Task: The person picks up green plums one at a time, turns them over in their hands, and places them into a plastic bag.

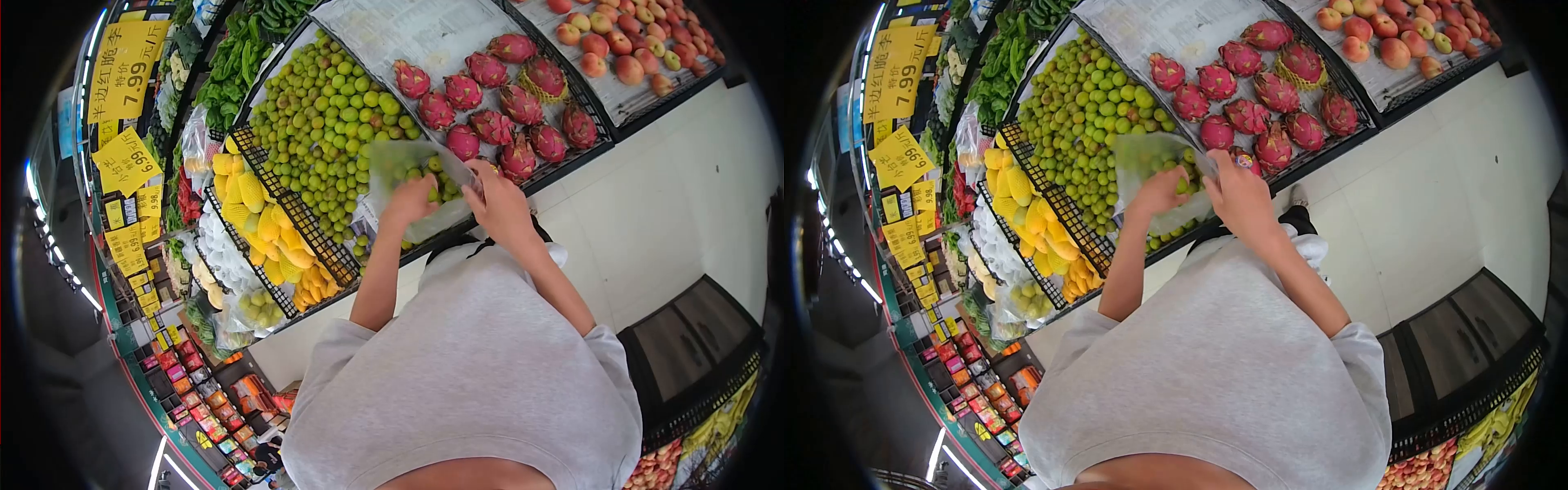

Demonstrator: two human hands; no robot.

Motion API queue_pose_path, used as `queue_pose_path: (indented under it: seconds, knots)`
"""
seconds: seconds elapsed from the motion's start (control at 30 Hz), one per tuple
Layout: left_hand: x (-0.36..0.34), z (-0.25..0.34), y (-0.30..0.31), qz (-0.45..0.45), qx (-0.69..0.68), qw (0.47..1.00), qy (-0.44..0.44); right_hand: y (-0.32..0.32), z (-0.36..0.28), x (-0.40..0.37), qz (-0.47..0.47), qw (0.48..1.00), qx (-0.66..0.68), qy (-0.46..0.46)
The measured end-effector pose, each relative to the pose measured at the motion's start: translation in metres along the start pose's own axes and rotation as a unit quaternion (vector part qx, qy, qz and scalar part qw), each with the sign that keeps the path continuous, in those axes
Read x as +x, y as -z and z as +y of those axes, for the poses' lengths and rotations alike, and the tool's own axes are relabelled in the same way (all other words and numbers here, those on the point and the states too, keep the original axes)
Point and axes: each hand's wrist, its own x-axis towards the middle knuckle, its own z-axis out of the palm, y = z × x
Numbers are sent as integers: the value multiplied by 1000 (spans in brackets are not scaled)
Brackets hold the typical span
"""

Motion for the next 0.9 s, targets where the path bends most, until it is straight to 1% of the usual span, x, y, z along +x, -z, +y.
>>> queue_pose_path:
  seconds: [0.03,0.1,0.2,0.3,0.4,0.5,0.53,0.6,0.63,0.73,0.83,0.9]
  knots:
    - [3,-4,-9,-21,-11,1000,20,9,-8,-3,-6,1000,30,-2]
    - [4,-4,-19,-64,-34,995,64,11,-1,-2,-5,999,51,10]
    - [-8,6,-24,48,-64,993,83,18,5,-3,-13,997,71,20]
    - [-13,11,-9,25,-106,987,117,23,6,2,-26,996,85,17]
    - [-22,0,-15,52,-106,982,145,28,3,5,-46,995,86,3]
    - [-54,37,33,112,-79,980,142,33,-1,10,-66,994,88,-8]
    - [-62,45,49,133,-146,972,129,33,-1,11,-72,993,91,-11]
    - [-78,55,79,176,-275,939,103,28,5,17,-51,995,85,6]
    - [-86,56,90,222,-285,929,80,25,7,18,-44,995,83,14]
    - [-117,44,106,357,-338,863,114,27,-4,26,-60,994,89,2]
    - [-145,5,92,461,-382,784,166,23,-6,27,-52,995,81,22]
    - [-161,-26,73,484,-428,744,169,21,-8,26,-40,996,73,32]
